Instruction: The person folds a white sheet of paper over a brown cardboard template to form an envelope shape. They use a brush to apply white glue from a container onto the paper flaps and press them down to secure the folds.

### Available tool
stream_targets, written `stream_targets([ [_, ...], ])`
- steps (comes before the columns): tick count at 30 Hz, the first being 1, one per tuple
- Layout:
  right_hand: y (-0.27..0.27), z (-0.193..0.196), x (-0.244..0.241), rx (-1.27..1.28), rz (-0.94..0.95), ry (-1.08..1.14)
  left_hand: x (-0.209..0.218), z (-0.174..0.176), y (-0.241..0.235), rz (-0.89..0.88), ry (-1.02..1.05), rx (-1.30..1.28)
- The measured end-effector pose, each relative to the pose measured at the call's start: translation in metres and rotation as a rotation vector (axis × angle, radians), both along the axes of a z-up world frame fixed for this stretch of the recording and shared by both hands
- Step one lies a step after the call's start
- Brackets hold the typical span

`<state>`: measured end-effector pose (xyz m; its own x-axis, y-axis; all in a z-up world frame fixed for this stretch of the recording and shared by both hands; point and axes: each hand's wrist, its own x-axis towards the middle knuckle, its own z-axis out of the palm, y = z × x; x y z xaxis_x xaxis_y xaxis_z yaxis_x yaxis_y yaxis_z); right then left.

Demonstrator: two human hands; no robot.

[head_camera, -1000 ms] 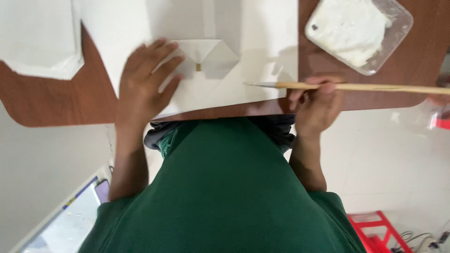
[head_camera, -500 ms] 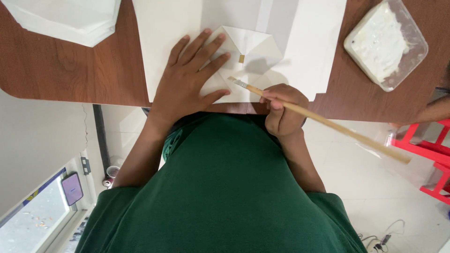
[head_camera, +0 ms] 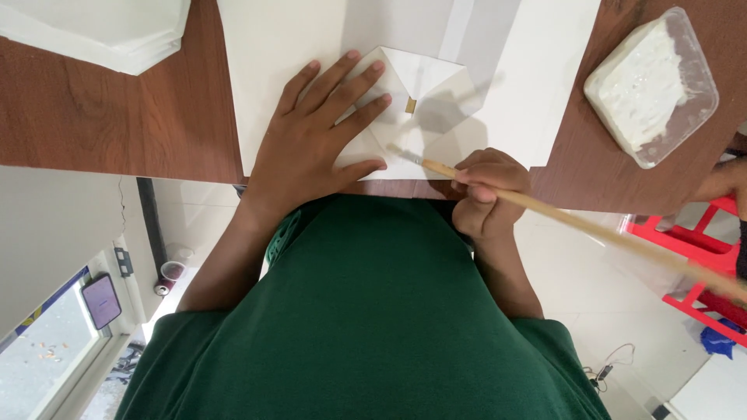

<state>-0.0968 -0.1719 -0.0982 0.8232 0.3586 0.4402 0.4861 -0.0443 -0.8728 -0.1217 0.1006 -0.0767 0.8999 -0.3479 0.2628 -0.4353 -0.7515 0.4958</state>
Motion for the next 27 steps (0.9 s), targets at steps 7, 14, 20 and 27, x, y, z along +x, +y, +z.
stream_targets([
  [7, 0.012, 0.016, 0.011, -0.271, 0.086, -0.149, 0.001, 0.004, 0.0, 0.0, -0.003, -0.003],
  [14, 0.004, 0.004, 0.004, -0.13, -0.083, -0.205, 0.0, 0.005, -0.001, -0.003, 0.002, 0.012],
  [20, 0.009, 0.004, 0.004, -0.215, 0.086, -0.132, 0.0, 0.007, -0.002, 0.014, 0.006, 0.009],
  [27, 0.018, 0.011, 0.006, -0.155, 0.034, -0.179, -0.001, 0.008, -0.003, 0.012, 0.013, 0.007],
])
